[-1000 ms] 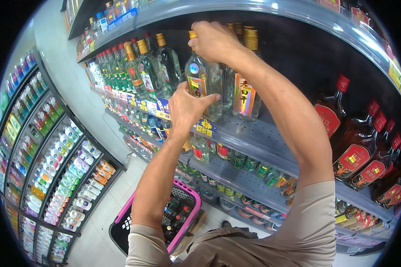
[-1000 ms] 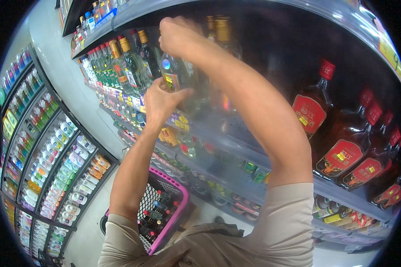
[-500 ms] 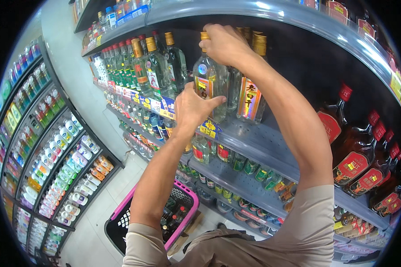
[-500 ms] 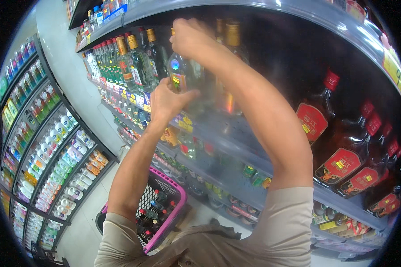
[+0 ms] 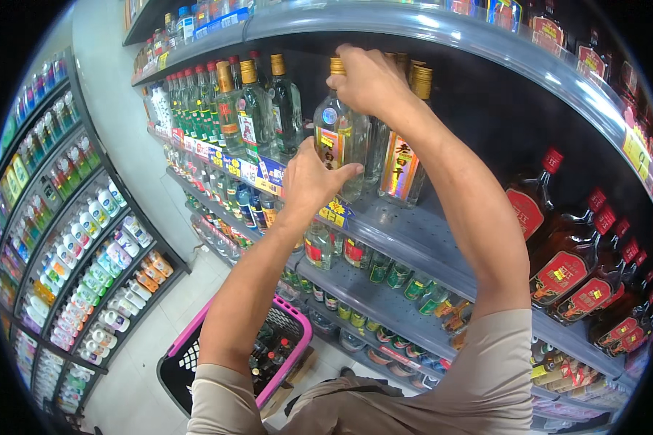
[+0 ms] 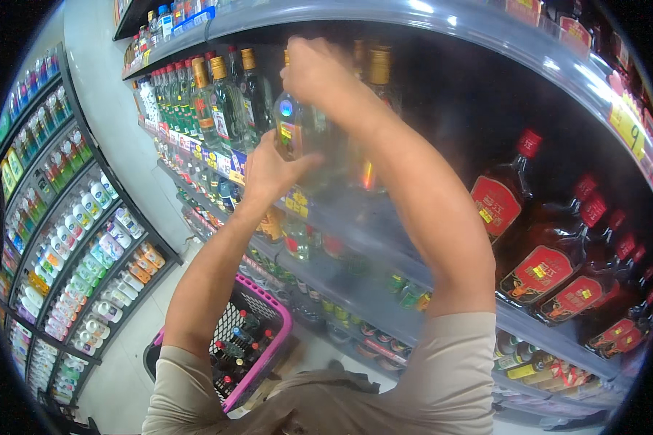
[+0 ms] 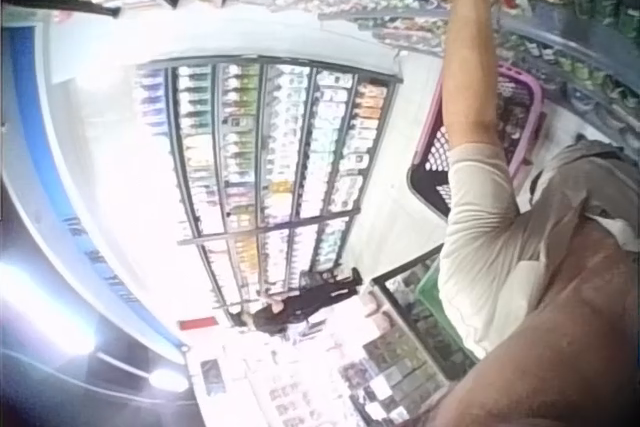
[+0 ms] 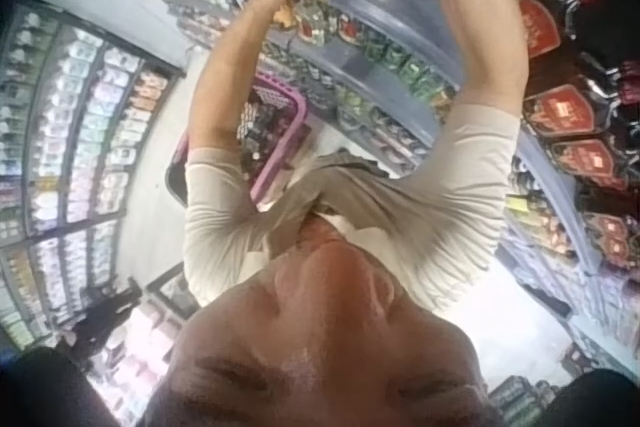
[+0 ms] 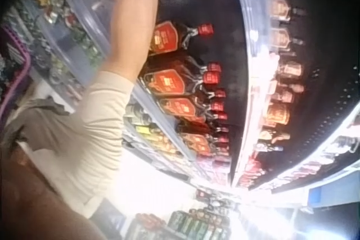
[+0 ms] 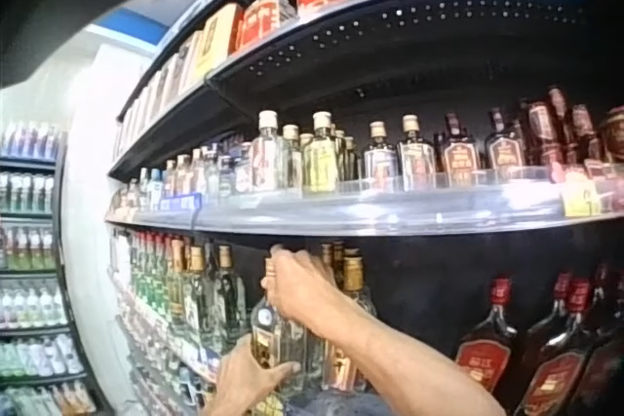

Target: Organizing and stocking liquor bottles on supermarket shelves from a shopping basket.

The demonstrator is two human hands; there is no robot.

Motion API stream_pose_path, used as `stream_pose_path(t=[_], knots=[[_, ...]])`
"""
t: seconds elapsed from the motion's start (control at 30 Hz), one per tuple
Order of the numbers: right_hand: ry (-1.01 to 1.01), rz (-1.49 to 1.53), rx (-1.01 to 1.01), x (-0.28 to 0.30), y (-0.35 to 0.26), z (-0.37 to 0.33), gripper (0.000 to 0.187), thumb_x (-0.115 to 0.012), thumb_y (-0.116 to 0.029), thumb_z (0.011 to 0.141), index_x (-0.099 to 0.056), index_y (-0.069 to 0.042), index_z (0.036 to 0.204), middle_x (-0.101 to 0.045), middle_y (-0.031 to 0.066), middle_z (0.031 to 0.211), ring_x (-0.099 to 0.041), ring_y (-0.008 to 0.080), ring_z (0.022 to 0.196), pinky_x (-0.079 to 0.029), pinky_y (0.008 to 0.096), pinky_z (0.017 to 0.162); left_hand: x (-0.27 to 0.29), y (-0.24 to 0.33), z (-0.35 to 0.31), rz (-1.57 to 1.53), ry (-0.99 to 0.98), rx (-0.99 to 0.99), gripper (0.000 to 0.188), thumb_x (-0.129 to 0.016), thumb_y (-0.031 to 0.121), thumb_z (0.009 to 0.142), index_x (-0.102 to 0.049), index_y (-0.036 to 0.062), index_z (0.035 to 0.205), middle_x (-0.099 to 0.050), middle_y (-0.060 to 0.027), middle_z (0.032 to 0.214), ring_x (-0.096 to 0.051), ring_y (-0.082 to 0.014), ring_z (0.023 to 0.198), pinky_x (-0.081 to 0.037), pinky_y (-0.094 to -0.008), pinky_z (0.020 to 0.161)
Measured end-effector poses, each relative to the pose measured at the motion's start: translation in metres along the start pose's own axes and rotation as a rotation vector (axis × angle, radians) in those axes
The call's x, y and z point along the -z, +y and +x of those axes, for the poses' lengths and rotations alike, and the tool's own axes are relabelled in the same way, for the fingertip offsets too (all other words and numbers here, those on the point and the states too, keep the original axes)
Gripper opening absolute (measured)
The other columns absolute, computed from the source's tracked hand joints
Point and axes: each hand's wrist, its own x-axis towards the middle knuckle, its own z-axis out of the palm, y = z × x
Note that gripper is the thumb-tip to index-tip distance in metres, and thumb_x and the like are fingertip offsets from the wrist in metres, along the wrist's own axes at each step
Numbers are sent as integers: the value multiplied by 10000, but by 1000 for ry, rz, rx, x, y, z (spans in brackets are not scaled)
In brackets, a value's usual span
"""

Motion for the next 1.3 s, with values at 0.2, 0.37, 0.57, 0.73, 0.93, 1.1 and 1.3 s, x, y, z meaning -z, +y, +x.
stream_pose_path(t=[0.2, 0.37, 0.57, 0.73, 0.93, 1.1, 1.3], knots=[[154, -184, 108, 24, -21, -25, 321, -663, -288, 835, -622, -21, 1009, -680, 235, 837, -661, 425, 848, -516, 501, 775, 9, -11, -13, -19, 59, -43, 984, -839, 342, 671, -339, -116, 1385, -513, -292, 1320, -514, -367, 1242, -415, -394, 1033], [296, -82, 323, 40, -63, -54, 359, -666, -316, 839, -669, -51, 1081, -696, 169, 803, -684, 348, 786, -528, 420, 724, 41, -29, -37, -91, 175, -114, 922, -816, 303, 716, -342, -150, 1364, -446, -338, 1360, -440, -430, 1288, -348, -420, 1091], [221, 212, 453, 35, -129, -71, 219, -673, -154, 798, -660, 29, 917, -646, 198, 711, -671, 338, 691, -514, 387, 627, 100, -72, -87, 39, 314, -144, 740, -794, 239, 751, -456, -106, 1312, -587, -282, 1218, -580, -360, 1159, -447, -414, 975], [20, 187, 480, -26, -174, -118, 263, -652, -267, 846, -631, -61, 1008, -653, 173, 714, -662, 356, 696, -515, 454, 649, 133, -125, -170, -203, 334, -40, 630, -722, 120, 834, -432, -80, 1356, -542, -265, 1316, -550, -309, 1225, -417, -386, 1046], [-471, 430, 566, -114, -222, -225, 283, -651, -267, 850, -598, -20, 976, -663, 192, 786, -656, 390, 776, -501, 496, 669, 159, -210, -294, -391, 360, 357, 568, -661, 62, 887, -407, -76, 1375, -541, -252, 1320, -546, -295, 1226, -420, -376, 1050], [-873, 499, 290, -186, -240, -289, 281, -641, -251, 851, -650, -20, 1010, -686, 199, 876, -662, 377, 821, -509, 479, 726, 167, -258, -392, -503, 454, 686, 521, -619, 14, 894, -429, -54, 1374, -546, -219, 1312, -561, -266, 1187, -446, -356, 1017], [-963, 749, 111, -218, -258, -365, 302, -695, -220, 817, -664, -14, 1035, -708, 157, 839, -692, 317, 800, -523, 409, 730, 182, -279, -474, -567, 459, 901, 487, -614, -5, 884, -454, -83, 1338, -578, -197, 1270, -570, -258, 1163, -458, -349, 991]])
